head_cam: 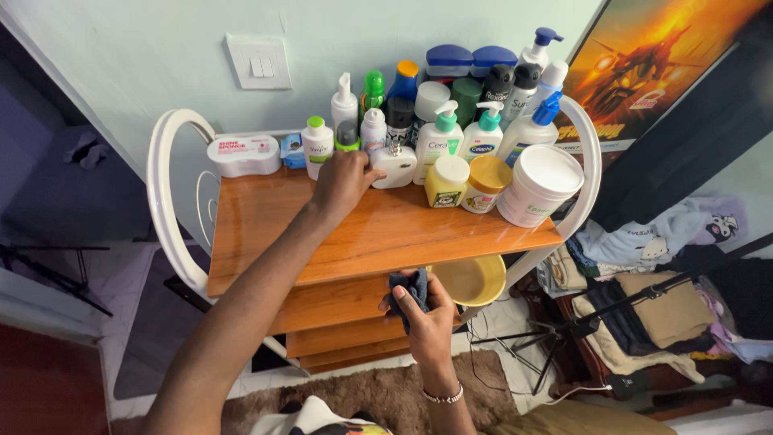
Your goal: The person mixes a substance in a bowl, applies it to hair with a cloth, and subsequently opens various containers including a jar of cream and a bottle, applying the contents to the hair by hand.
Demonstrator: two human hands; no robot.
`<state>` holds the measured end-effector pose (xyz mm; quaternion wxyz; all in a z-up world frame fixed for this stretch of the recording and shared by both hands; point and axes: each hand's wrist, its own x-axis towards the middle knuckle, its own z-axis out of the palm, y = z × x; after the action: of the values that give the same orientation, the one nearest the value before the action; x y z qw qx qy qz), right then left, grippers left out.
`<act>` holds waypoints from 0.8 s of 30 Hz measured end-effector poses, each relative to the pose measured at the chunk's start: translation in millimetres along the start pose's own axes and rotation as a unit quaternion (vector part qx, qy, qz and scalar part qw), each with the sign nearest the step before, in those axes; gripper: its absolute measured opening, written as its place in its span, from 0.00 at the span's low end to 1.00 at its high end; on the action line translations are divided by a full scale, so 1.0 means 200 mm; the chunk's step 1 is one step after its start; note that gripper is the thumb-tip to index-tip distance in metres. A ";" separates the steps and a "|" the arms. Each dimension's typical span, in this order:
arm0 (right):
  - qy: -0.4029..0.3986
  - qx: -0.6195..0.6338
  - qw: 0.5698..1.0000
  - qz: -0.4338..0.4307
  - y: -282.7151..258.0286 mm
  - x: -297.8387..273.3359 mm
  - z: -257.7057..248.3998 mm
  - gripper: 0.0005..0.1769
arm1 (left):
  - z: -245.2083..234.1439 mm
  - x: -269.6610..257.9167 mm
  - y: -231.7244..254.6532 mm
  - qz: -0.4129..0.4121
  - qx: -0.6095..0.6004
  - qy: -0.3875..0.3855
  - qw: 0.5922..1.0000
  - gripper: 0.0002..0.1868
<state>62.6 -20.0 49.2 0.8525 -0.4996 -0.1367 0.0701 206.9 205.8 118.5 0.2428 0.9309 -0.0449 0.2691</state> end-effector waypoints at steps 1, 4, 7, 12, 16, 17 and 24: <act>0.008 -0.015 1.000 0.004 0.00 0.00 0.00 0.12 | 0.00 0.00 0.00 -0.013 -0.005 -0.005 1.000 0.19; 0.011 -0.020 1.000 0.006 0.00 0.00 0.00 0.12 | 0.01 0.00 -0.01 -0.014 -0.021 -0.009 1.000 0.19; 0.008 -0.019 1.000 0.004 0.00 -0.01 0.00 0.12 | 0.02 -0.01 -0.01 0.002 -0.028 0.001 1.000 0.18; 0.024 -0.029 0.999 0.018 0.00 -0.02 0.00 0.11 | 0.01 -0.02 -0.01 0.009 -0.018 0.010 1.000 0.18; 0.019 -0.019 1.000 0.014 0.03 -0.02 -0.01 0.12 | 0.01 -0.01 -0.01 0.000 -0.037 -0.003 0.999 0.16; 0.018 -0.022 1.000 0.010 0.03 -0.02 -0.01 0.12 | 0.01 -0.01 -0.01 0.000 -0.031 -0.001 1.000 0.17; 0.021 -0.010 1.000 0.008 0.06 -0.03 -0.04 0.12 | 0.01 -0.01 -0.02 0.020 -0.031 0.011 0.999 0.17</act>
<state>59.1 -21.6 34.1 0.8494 -0.5107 -0.1159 0.0652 207.6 208.8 114.6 0.2669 0.9187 -0.0693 0.2828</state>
